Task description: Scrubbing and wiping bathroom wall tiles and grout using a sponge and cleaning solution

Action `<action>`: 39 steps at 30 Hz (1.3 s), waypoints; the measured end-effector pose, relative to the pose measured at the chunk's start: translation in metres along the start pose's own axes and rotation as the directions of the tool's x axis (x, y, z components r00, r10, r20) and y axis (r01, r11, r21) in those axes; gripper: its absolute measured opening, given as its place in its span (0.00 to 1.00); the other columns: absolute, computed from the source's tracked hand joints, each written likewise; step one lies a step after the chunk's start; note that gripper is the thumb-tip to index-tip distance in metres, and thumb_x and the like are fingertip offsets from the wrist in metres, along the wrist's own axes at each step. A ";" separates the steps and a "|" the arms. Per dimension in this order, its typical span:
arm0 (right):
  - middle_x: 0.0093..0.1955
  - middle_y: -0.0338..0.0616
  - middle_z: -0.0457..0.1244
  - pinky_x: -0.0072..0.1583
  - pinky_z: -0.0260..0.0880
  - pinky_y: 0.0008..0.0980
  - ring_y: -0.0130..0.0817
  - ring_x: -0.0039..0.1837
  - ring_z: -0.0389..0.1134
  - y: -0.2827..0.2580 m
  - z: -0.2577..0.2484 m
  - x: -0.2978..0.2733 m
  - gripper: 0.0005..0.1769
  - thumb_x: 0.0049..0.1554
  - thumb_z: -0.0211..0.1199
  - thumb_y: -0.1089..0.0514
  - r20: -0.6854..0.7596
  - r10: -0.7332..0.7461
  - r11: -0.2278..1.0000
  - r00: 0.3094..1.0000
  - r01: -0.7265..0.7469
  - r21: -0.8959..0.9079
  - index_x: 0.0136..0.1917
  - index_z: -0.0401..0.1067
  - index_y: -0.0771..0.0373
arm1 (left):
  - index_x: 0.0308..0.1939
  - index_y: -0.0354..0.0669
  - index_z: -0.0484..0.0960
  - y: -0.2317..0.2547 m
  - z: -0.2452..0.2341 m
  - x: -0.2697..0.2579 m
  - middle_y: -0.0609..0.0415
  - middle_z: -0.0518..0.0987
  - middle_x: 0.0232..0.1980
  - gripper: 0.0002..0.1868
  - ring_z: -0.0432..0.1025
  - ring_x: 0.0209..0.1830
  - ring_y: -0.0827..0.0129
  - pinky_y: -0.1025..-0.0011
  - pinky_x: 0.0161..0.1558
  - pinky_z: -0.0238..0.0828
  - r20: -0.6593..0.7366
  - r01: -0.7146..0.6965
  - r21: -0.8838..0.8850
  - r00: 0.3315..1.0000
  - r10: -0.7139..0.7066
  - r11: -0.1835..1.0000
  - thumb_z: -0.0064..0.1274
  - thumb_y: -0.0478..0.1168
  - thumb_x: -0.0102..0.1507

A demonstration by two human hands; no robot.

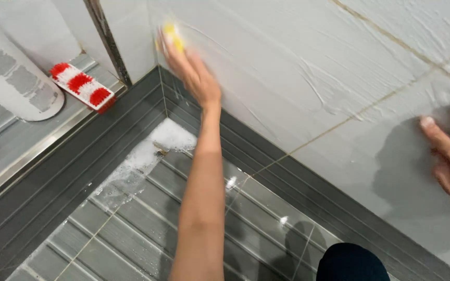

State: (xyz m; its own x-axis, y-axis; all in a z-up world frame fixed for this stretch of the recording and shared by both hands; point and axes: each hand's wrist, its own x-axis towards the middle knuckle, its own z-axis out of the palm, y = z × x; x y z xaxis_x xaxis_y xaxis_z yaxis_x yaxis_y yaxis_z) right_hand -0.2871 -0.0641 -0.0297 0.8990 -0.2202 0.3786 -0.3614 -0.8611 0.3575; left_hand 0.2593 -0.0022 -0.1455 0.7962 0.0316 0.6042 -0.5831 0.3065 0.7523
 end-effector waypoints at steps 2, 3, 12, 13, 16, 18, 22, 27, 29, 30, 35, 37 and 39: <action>0.92 0.85 0.52 0.82 0.72 0.61 0.81 0.84 0.70 -0.011 -0.011 0.008 0.36 0.61 0.67 0.70 -0.097 -0.057 0.994 0.994 0.048 -0.096 0.83 0.72 0.70 | 0.85 0.54 0.53 -0.010 -0.016 -0.040 0.33 0.55 0.87 0.29 0.65 0.80 0.44 0.45 0.76 0.70 -0.104 0.305 -0.090 0.944 -0.314 0.948 0.36 0.43 0.80; 0.92 0.85 0.52 0.82 0.72 0.61 0.81 0.84 0.70 -0.012 -0.013 0.010 0.36 0.61 0.67 0.70 -0.100 -0.054 0.994 0.993 0.044 -0.097 0.83 0.72 0.70 | 0.85 0.54 0.53 -0.020 -0.016 -0.054 0.33 0.55 0.87 0.29 0.65 0.80 0.44 0.45 0.76 0.70 -0.101 0.302 -0.092 0.945 -0.311 0.949 0.36 0.43 0.80; 0.80 0.79 0.61 0.75 0.74 0.73 0.75 0.70 0.71 -0.021 -0.053 0.044 0.29 0.61 0.68 0.66 -0.203 -0.321 0.935 0.925 0.274 -0.226 0.75 0.80 0.75 | 0.84 0.46 0.54 0.143 0.040 -0.048 0.39 0.61 0.85 0.29 0.65 0.81 0.48 0.54 0.82 0.66 -0.089 0.148 -0.184 0.982 -0.166 0.972 0.39 0.31 0.79; 0.80 0.73 0.65 0.77 0.76 0.68 0.76 0.72 0.73 -0.024 -0.057 0.044 0.30 0.62 0.69 0.62 -0.199 -0.315 0.919 0.928 0.246 -0.307 0.77 0.81 0.69 | 0.87 0.48 0.52 0.157 0.052 -0.063 0.46 0.55 0.90 0.30 0.53 0.91 0.49 0.50 0.94 0.51 0.015 -0.040 -0.171 0.999 0.043 0.984 0.38 0.33 0.81; 0.82 0.64 0.70 0.84 0.72 0.57 0.72 0.79 0.73 -0.030 -0.053 0.035 0.30 0.66 0.69 0.57 -0.198 -0.238 0.920 0.951 0.155 -0.361 0.80 0.81 0.61 | 0.83 0.38 0.56 0.213 0.056 -0.125 0.42 0.63 0.81 0.28 0.58 0.83 0.46 0.45 0.88 0.55 0.338 -0.483 0.017 0.827 0.449 0.875 0.39 0.37 0.78; 0.84 0.62 0.70 0.87 0.66 0.52 0.66 0.83 0.72 -0.032 -0.058 0.032 0.29 0.68 0.67 0.56 -0.201 -0.161 0.936 0.966 0.085 -0.342 0.82 0.80 0.60 | 0.76 0.24 0.63 0.224 0.047 -0.177 0.32 0.76 0.67 0.29 0.75 0.65 0.41 0.44 0.71 0.74 0.566 -0.725 0.133 0.615 0.548 0.676 0.40 0.40 0.74; 0.75 0.65 0.74 0.80 0.70 0.51 0.64 0.76 0.79 -0.037 -0.080 0.033 0.22 0.70 0.65 0.61 -0.361 -0.193 0.935 0.913 0.059 -0.350 0.74 0.76 0.72 | 0.83 0.53 0.60 0.143 0.045 -0.268 0.57 0.61 0.84 0.27 0.52 0.85 0.60 0.54 0.85 0.59 0.783 -0.923 -0.214 0.034 0.621 0.320 0.44 0.44 0.80; 0.72 0.67 0.69 0.77 0.72 0.55 0.65 0.74 0.75 -0.028 -0.081 0.021 0.20 0.67 0.61 0.68 -0.441 -0.175 0.939 0.880 0.015 -0.343 0.71 0.66 0.73 | 0.80 0.21 0.53 0.171 0.062 -0.166 0.26 0.63 0.77 0.32 0.62 0.79 0.31 0.39 0.82 0.57 0.486 -0.548 -0.216 0.657 0.576 0.808 0.31 0.42 0.77; 0.68 0.75 0.61 0.73 0.60 0.66 0.71 0.70 0.64 -0.021 -0.075 0.016 0.18 0.70 0.59 0.69 -0.647 -0.157 0.987 0.746 0.098 -0.127 0.71 0.62 0.77 | 0.93 0.53 0.46 0.237 0.064 -0.118 0.60 0.46 0.97 0.27 0.39 1.04 0.54 0.51 1.06 0.42 0.141 -0.283 -0.074 0.946 0.291 0.956 0.30 0.45 0.90; 0.68 0.75 0.61 0.73 0.60 0.66 0.71 0.70 0.64 -0.024 -0.071 0.005 0.18 0.70 0.59 0.69 -0.644 -0.152 0.987 0.750 0.087 -0.132 0.71 0.62 0.77 | 0.93 0.53 0.46 0.243 0.071 -0.130 0.60 0.46 0.97 0.27 0.39 1.04 0.54 0.51 1.06 0.42 0.148 -0.281 -0.085 0.945 0.290 0.956 0.30 0.45 0.90; 0.72 0.76 0.58 0.86 0.39 0.62 0.88 0.78 0.65 -0.031 -0.049 -0.072 0.25 0.68 0.65 0.69 -0.621 0.180 0.972 0.763 -0.234 -0.005 0.74 0.63 0.78 | 0.80 0.34 0.61 0.316 0.076 -0.221 0.39 0.61 0.84 0.30 0.55 0.88 0.46 0.44 0.90 0.46 0.760 -0.808 -0.070 0.336 0.556 0.585 0.41 0.39 0.74; 0.71 0.80 0.58 0.85 0.40 0.69 0.89 0.75 0.63 -0.033 -0.054 -0.113 0.24 0.67 0.65 0.71 -0.599 0.226 0.958 0.768 -0.288 -0.007 0.73 0.62 0.79 | 0.86 0.40 0.57 0.318 0.062 -0.256 0.43 0.54 0.87 0.31 0.46 0.87 0.51 0.47 0.87 0.42 0.725 -0.860 -0.265 0.120 0.678 0.436 0.42 0.32 0.78; 0.70 0.84 0.58 0.84 0.41 0.76 0.89 0.73 0.61 -0.029 -0.042 -0.175 0.24 0.66 0.65 0.72 -0.581 0.273 0.940 0.767 -0.341 -0.010 0.72 0.62 0.80 | 0.91 0.46 0.52 0.316 0.063 -0.275 0.48 0.49 0.89 0.35 0.38 0.87 0.55 0.51 0.84 0.38 0.643 -0.859 -0.443 -0.104 0.759 0.258 0.42 0.24 0.81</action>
State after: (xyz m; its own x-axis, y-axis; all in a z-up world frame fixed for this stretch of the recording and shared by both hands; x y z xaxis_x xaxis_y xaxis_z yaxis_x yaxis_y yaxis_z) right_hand -0.4442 0.0182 -0.0708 0.4477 -0.1376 0.8835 -0.6490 -0.7298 0.2152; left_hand -0.1543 0.0258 -0.0578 -0.6290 -0.3824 0.6768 -0.7625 0.4731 -0.4413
